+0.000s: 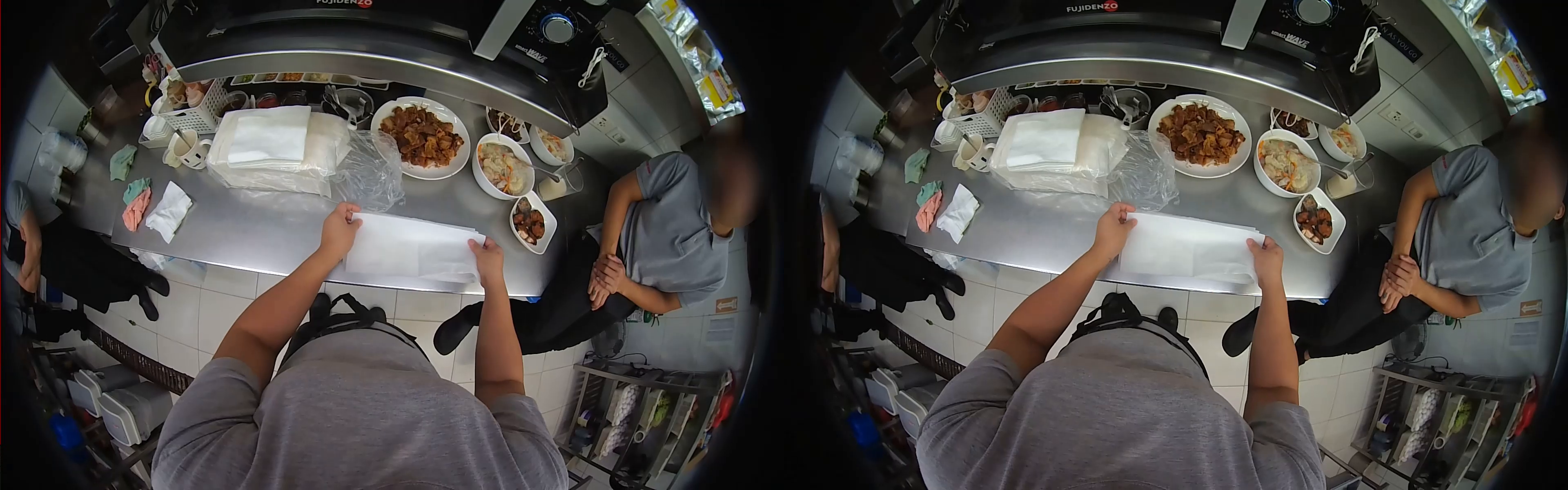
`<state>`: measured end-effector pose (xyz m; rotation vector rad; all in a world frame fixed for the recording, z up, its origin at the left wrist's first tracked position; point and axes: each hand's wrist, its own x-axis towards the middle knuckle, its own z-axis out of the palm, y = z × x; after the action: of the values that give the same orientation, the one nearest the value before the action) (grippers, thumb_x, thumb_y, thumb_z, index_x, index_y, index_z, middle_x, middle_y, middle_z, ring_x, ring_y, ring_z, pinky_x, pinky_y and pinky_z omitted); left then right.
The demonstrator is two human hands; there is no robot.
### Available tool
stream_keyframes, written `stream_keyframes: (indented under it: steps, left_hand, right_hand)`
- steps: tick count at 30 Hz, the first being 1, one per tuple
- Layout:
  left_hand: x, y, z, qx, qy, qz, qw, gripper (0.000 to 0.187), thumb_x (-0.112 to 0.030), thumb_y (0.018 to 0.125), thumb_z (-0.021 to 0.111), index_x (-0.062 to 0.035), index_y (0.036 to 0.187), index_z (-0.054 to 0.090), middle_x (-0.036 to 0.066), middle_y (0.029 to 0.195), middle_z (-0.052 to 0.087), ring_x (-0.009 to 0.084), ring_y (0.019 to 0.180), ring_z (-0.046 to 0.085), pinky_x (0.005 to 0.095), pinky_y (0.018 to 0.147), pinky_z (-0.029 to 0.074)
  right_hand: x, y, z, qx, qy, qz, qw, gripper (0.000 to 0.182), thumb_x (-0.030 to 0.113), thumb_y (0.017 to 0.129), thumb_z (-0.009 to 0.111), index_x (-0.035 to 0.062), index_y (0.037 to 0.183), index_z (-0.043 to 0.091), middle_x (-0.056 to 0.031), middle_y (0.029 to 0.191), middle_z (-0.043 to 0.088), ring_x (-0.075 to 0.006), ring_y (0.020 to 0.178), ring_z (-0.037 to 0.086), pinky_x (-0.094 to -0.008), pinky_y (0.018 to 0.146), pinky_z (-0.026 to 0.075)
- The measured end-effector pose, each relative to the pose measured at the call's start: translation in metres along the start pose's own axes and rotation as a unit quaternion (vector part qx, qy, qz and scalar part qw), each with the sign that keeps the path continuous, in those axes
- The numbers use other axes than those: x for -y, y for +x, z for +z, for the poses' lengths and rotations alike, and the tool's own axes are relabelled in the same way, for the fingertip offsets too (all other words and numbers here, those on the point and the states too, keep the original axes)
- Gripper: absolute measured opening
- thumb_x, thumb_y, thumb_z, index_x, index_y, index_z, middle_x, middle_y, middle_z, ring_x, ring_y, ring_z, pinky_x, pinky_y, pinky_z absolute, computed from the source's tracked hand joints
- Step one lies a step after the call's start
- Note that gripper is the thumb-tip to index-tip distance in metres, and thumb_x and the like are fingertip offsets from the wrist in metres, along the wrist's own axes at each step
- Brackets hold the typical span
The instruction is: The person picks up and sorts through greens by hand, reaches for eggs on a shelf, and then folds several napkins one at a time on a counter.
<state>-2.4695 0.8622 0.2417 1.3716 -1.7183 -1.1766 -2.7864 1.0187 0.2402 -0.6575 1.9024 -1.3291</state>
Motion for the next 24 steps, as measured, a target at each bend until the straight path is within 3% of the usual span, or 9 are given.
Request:
stream_keyframes:
  steps: [6,11,15,17,18,20,21,22,24]
  left_hand:
    - [0.014,0.011,0.006,-0.019,0.01,-0.003,1.0,0.02,-0.001,0.08,0.065,-0.0022,0.099,0.059,0.006,0.081,0.061,0.0158,0.073,0.058,0.0282,0.069,0.047]
    - [0.011,0.013,0.007,-0.028,0.028,0.0,0.999,0.017,-0.002,0.081,0.064,-0.0015,0.097,0.059,0.007,0.08,0.061,0.0179,0.072,0.059,0.029,0.068,0.048]
    - [0.008,0.012,0.009,-0.031,0.041,0.003,0.999,0.016,-0.003,0.081,0.065,-0.0013,0.096,0.059,0.008,0.08,0.062,0.019,0.073,0.06,0.0297,0.069,0.048]
    - [0.01,0.01,0.011,-0.047,0.054,0.011,0.997,0.018,-0.004,0.08,0.065,-0.0024,0.096,0.059,0.009,0.082,0.061,0.0211,0.073,0.06,0.0312,0.068,0.048]
    - [0.011,0.009,0.008,-0.061,0.065,0.02,0.996,0.019,-0.004,0.079,0.066,-0.0035,0.097,0.059,0.01,0.083,0.06,0.0231,0.073,0.06,0.0327,0.068,0.048]
    - [-0.004,-0.002,-0.002,-0.106,0.07,0.04,0.991,0.021,-0.005,0.078,0.066,-0.0039,0.098,0.058,0.01,0.086,0.058,0.0232,0.071,0.058,0.033,0.067,0.047]
    - [-0.013,-0.008,-0.008,-0.136,0.073,0.062,0.986,0.023,-0.005,0.078,0.066,-0.0043,0.099,0.057,0.011,0.088,0.057,0.0233,0.069,0.056,0.0334,0.065,0.046]
    - [-0.02,-0.013,-0.015,-0.144,0.077,0.062,0.985,0.023,-0.005,0.078,0.066,-0.0043,0.099,0.057,0.011,0.088,0.057,0.0233,0.069,0.056,0.0334,0.065,0.046]
    - [-0.03,-0.022,-0.028,-0.115,0.028,0.068,0.991,0.025,-0.004,0.078,0.065,-0.0045,0.1,0.055,0.011,0.09,0.054,0.0231,0.063,0.053,0.0339,0.062,0.045]
  right_hand:
    - [-0.014,0.0,0.009,-0.099,-0.09,-0.074,0.988,0.02,0.016,0.08,0.072,-0.0013,0.078,0.063,0.0,0.063,0.056,-0.0089,0.056,0.046,-0.0272,0.053,0.039]
    - [-0.011,0.004,0.011,-0.139,-0.236,-0.119,0.954,0.03,0.021,0.076,0.076,-0.0016,0.073,0.057,-0.007,0.055,0.048,-0.0154,0.051,0.042,-0.0306,0.051,0.038]
    - [-0.004,-0.003,0.015,-0.139,-0.243,-0.119,0.953,0.031,0.023,0.075,0.076,-0.0022,0.077,0.058,-0.0111,0.056,0.051,-0.0239,0.049,0.047,-0.0346,0.052,0.042]
    - [0.001,-0.006,0.021,-0.166,-0.321,-0.124,0.924,0.031,0.024,0.075,0.076,-0.0007,0.088,0.06,-0.015,0.074,0.061,-0.0307,0.067,0.057,-0.0391,0.067,0.046]
    - [0.004,-0.01,0.026,-0.158,-0.316,-0.13,0.927,0.031,0.024,0.075,0.076,-0.0007,0.088,0.06,-0.015,0.074,0.061,-0.0307,0.067,0.057,-0.0391,0.067,0.046]
    - [0.03,-0.021,0.039,-0.276,-0.343,-0.266,0.858,0.035,0.024,0.076,0.075,0.0018,0.099,0.06,-0.0184,0.099,0.062,-0.0366,0.097,0.056,-0.0443,0.084,0.043]
    - [0.042,-0.022,0.048,-0.219,-0.298,-0.232,0.9,0.034,0.022,0.078,0.073,0.0041,0.104,0.059,-0.0183,0.11,0.059,-0.0374,0.11,0.049,-0.0469,0.093,0.038]
    - [0.057,-0.025,0.064,-0.214,-0.293,-0.237,0.901,0.034,0.022,0.078,0.073,0.0041,0.104,0.059,-0.0183,0.11,0.059,-0.0374,0.11,0.049,-0.0469,0.093,0.038]
    - [0.094,-0.03,0.11,-0.136,-0.218,-0.395,0.882,0.025,0.015,0.078,0.072,0.0027,0.098,0.061,-0.0133,0.095,0.06,-0.0333,0.095,0.055,-0.0412,0.085,0.043]
